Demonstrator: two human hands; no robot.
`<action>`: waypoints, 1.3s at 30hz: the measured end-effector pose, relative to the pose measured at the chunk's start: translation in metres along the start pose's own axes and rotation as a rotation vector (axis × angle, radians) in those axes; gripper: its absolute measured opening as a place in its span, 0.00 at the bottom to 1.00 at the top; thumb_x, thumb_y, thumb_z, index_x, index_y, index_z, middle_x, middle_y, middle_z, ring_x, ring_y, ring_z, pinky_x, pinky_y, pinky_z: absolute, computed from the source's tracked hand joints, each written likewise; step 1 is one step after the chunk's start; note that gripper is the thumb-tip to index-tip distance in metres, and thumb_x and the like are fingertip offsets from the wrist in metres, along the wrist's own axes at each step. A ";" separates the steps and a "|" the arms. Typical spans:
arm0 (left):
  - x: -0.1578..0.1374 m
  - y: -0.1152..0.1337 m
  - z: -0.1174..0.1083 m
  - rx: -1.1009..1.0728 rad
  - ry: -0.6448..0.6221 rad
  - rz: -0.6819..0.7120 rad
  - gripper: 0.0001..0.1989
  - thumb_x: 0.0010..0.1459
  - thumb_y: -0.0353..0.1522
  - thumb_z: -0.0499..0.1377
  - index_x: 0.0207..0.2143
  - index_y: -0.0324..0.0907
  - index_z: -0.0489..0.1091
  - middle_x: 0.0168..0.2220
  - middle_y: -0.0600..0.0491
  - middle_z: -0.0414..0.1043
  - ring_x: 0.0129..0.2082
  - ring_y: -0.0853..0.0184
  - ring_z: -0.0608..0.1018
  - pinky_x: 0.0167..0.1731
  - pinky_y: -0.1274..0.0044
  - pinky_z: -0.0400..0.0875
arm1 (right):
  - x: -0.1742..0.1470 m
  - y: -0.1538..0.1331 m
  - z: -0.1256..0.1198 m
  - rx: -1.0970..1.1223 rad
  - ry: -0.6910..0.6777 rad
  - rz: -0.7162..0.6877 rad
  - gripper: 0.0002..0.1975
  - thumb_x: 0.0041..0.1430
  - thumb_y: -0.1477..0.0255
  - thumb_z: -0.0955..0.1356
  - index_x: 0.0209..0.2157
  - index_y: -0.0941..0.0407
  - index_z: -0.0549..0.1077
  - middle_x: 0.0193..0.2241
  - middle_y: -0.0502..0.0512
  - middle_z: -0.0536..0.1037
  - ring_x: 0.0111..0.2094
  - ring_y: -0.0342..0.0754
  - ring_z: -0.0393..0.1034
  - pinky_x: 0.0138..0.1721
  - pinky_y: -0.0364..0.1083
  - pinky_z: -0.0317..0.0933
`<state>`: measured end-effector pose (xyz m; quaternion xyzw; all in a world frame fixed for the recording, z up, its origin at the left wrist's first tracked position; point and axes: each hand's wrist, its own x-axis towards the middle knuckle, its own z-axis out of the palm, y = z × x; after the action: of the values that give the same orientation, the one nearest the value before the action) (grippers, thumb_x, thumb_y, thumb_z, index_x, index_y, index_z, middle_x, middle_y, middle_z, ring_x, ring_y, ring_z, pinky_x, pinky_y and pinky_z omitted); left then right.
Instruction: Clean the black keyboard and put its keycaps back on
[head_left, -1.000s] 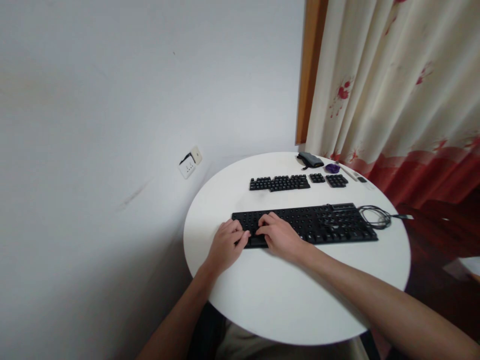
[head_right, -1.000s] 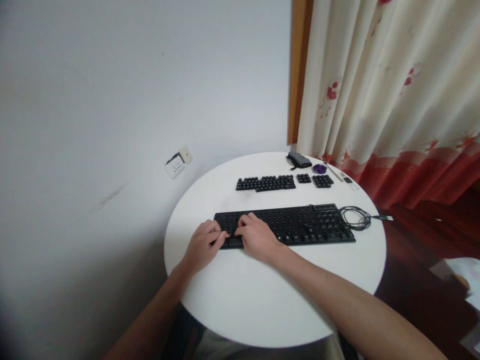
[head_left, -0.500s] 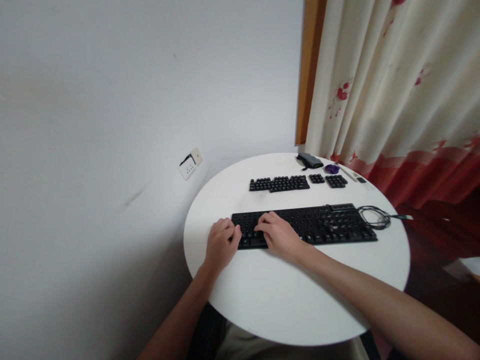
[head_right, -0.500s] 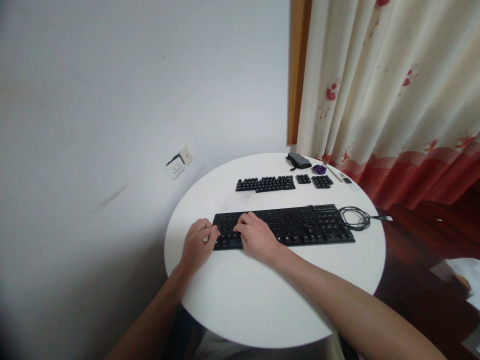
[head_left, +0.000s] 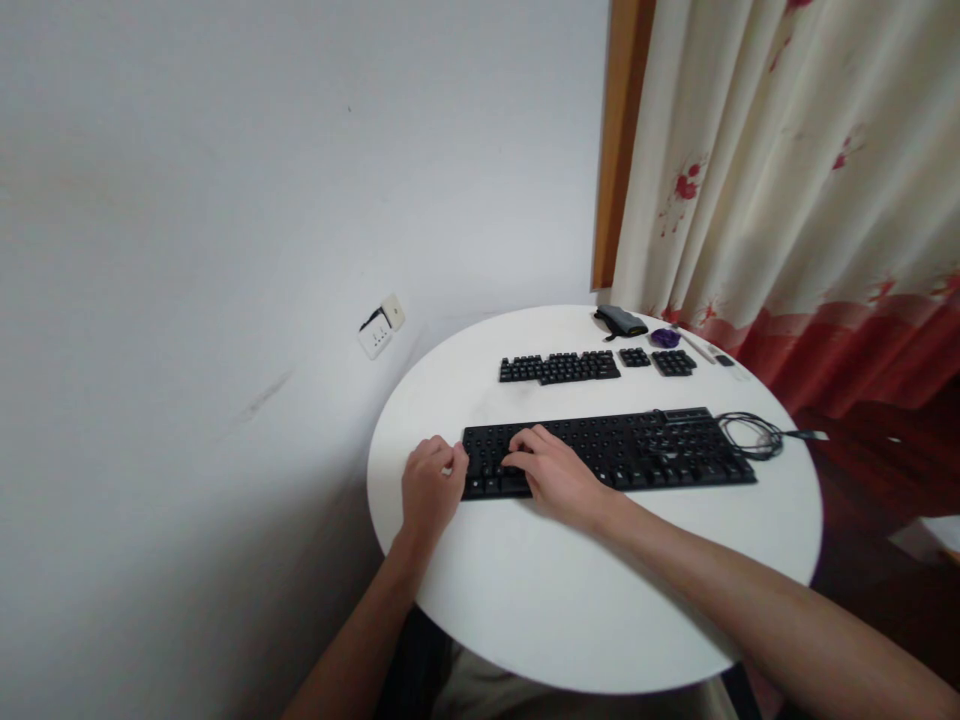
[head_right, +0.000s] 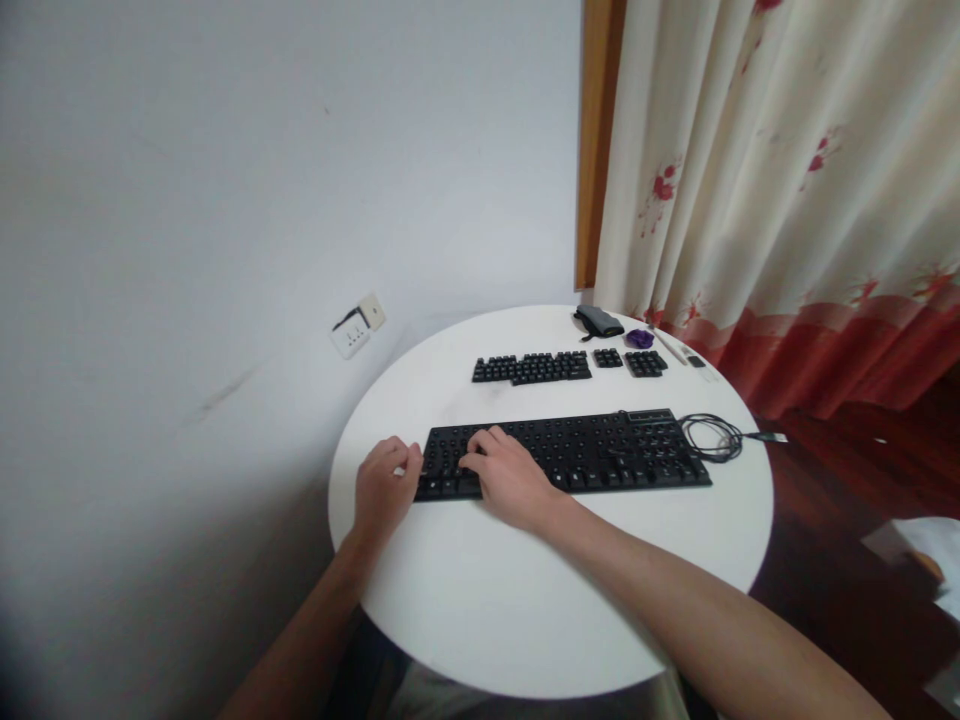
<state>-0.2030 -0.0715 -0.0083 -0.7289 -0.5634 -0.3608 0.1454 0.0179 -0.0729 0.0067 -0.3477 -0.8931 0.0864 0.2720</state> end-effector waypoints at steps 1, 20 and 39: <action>0.000 0.000 0.000 -0.010 -0.013 0.005 0.20 0.64 0.29 0.52 0.18 0.45 0.55 0.22 0.54 0.63 0.27 0.66 0.68 0.32 0.71 0.62 | 0.000 0.001 -0.001 0.009 0.022 0.012 0.19 0.56 0.87 0.64 0.45 0.57 0.78 0.45 0.59 0.72 0.47 0.51 0.62 0.50 0.49 0.61; 0.059 0.021 -0.006 -0.136 -0.052 0.082 0.13 0.64 0.31 0.54 0.26 0.43 0.71 0.28 0.52 0.71 0.33 0.63 0.73 0.38 0.71 0.67 | -0.006 0.061 -0.046 0.010 0.364 0.364 0.18 0.59 0.86 0.61 0.40 0.58 0.78 0.40 0.58 0.77 0.46 0.52 0.67 0.51 0.50 0.60; 0.149 0.071 0.135 0.083 -0.472 0.210 0.10 0.59 0.33 0.64 0.43 0.44 0.80 0.41 0.44 0.78 0.44 0.55 0.75 0.43 0.69 0.67 | -0.014 0.105 -0.060 -0.070 0.403 0.550 0.14 0.61 0.82 0.62 0.38 0.58 0.79 0.37 0.57 0.78 0.43 0.50 0.69 0.49 0.47 0.59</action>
<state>-0.0729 0.0962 0.0138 -0.8407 -0.5174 -0.1402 0.0763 0.1191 -0.0063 0.0152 -0.5948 -0.6965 0.0556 0.3975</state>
